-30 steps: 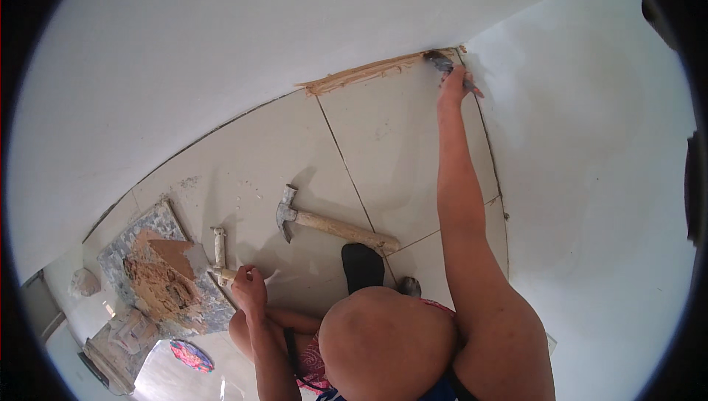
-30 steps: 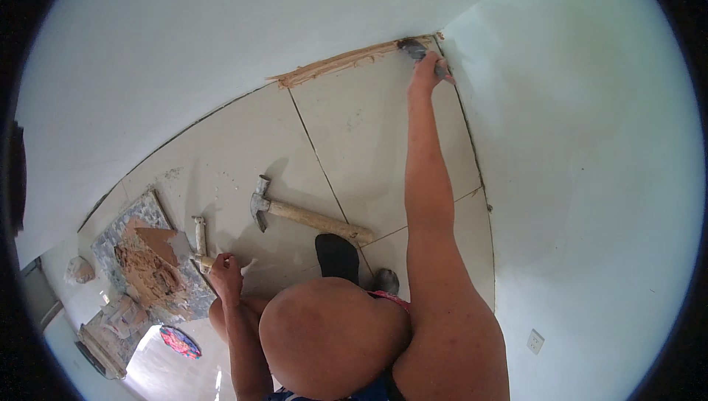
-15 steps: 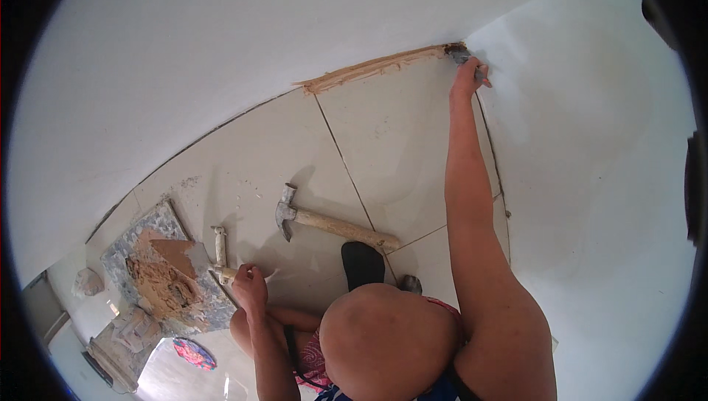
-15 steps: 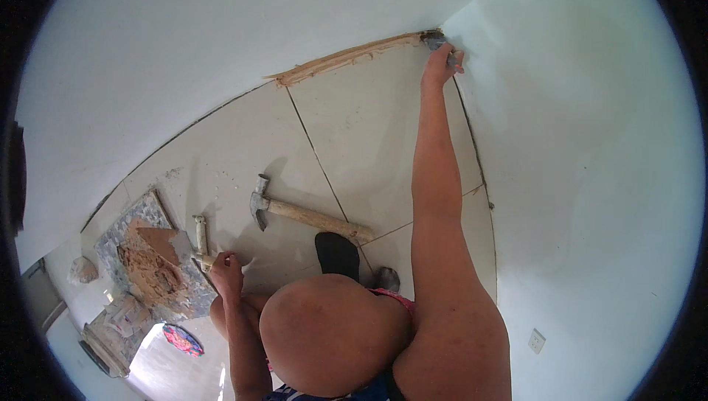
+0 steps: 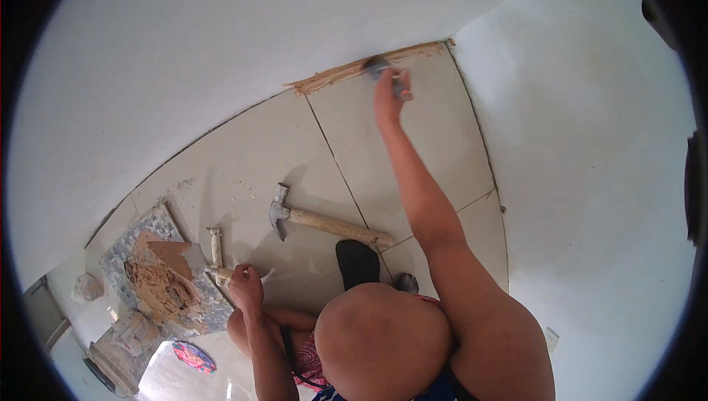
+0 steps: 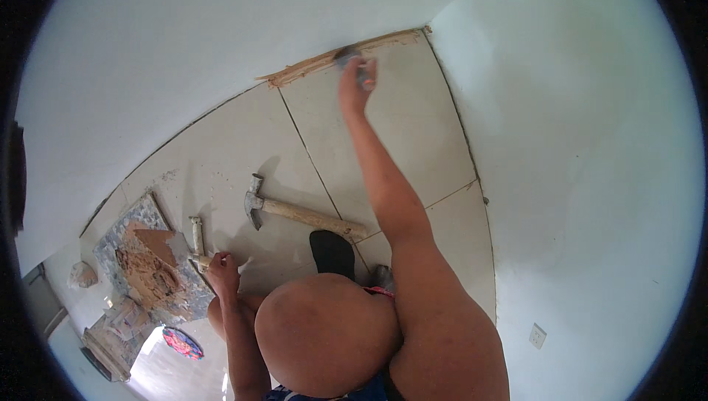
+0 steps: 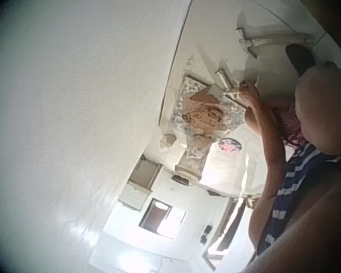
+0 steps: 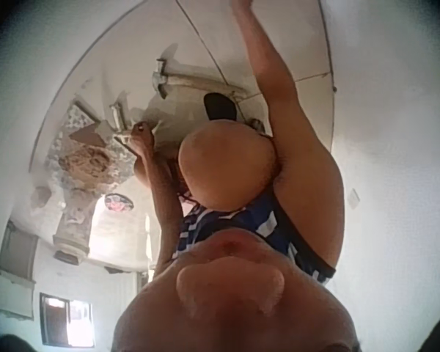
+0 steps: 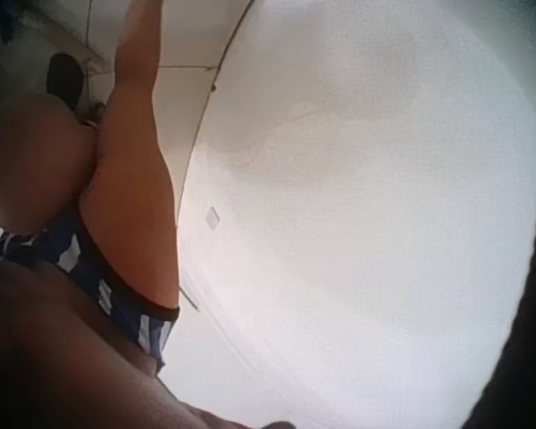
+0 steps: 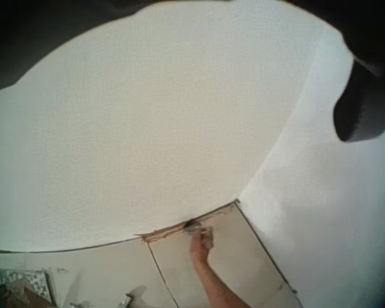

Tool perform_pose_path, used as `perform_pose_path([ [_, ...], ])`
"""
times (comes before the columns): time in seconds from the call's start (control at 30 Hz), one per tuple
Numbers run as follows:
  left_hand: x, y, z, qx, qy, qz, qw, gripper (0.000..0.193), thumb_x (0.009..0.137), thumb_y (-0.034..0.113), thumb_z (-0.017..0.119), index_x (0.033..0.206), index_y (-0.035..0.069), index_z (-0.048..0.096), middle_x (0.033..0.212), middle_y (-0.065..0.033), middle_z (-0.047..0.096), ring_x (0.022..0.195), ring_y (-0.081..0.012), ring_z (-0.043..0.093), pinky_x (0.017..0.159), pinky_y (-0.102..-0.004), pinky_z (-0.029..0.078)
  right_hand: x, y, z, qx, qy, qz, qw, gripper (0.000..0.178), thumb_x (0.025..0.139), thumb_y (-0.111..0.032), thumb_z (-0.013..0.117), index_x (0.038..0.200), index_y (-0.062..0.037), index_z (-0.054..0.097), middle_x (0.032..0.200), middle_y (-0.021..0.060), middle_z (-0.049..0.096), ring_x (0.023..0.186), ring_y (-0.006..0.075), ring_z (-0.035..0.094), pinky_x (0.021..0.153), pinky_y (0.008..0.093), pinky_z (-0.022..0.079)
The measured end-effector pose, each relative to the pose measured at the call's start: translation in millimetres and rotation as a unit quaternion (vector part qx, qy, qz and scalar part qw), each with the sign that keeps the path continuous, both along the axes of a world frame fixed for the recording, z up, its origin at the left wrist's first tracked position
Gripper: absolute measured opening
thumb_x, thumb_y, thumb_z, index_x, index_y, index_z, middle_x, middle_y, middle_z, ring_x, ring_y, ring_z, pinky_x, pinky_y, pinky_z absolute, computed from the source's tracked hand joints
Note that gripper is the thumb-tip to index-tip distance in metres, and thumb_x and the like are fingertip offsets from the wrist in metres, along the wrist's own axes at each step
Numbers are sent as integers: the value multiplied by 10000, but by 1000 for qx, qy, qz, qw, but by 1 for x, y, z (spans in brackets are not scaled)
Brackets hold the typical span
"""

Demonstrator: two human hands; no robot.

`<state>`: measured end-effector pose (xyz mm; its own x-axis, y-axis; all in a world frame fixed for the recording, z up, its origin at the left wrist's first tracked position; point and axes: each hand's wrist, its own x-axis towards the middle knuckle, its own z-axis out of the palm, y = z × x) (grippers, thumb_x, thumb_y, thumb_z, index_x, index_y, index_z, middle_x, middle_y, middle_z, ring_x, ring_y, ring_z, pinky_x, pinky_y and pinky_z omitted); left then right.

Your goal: Repairing and sealing gaps in floor tiles using putty, a brush, and a cloth.

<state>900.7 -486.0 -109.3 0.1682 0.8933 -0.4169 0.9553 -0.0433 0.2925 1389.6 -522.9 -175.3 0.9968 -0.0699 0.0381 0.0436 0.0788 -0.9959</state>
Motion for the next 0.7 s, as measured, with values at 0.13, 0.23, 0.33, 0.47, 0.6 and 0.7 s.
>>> perform_pose_path([
  [0.13, 4, -2, -3, -7, -29, 1, 1000, 188, 790, 164, 574, 887, 47, 685, 669, -168, 638, 632, -338, 632, 607, -441, 474, -32, 9, 12, -110, -4, 14, 994, 229, 907, -208, 496, 783, -23, 446, 752, 80, 502, 725, 155, 469, 662, 330, 410],
  [0.23, 4, -3, -5, -17, -41, -1, 999, 197, 789, 158, 572, 899, 38, 685, 669, -173, 635, 635, -329, 634, 603, -437, 471, -7, 1, 7, 1, 70, 20, 997, 214, 892, -193, 508, 756, -54, 418, 690, 39, 459, 669, 134, 454, 594, 321, 397],
  [0.33, 0, -2, -5, -21, -39, 3, 999, 208, 788, 162, 568, 909, 39, 686, 676, -173, 638, 645, -320, 640, 609, -432, 477, 35, -18, 8, 90, 152, 47, 983, 167, 832, -277, 568, 839, -131, 487, 649, 1, 479, 552, 99, 451, 492, 256, 353],
  [0.47, 0, -2, -4, -16, -26, 5, 1000, 210, 787, 168, 567, 913, 53, 689, 677, -166, 640, 648, -314, 643, 618, -423, 487, 95, -47, 21, 2, 260, 27, 965, 221, 806, -351, 565, 848, -144, 500, 588, -3, 465, 507, 113, 460, 477, 278, 356],
  [0.6, 2, -3, -7, -13, -30, 8, 999, 203, 786, 170, 571, 910, 63, 691, 687, -163, 645, 654, -321, 642, 625, -422, 490, 149, -85, 25, -23, 244, 4, 970, 214, 820, -358, 545, 812, -150, 495, 575, -3, 462, 470, 108, 440, 425, 264, 318],
  [0.7, 2, -2, 0, -28, -8, 21, 999, 194, 782, 170, 578, 897, 61, 690, 693, -168, 648, 658, -329, 642, 631, -425, 491, 158, -91, 29, -16, 217, -23, 976, 207, 820, -314, 550, 770, -134, 461, 554, 2, 450, 429, 112, 411, 383, 268, 300],
])
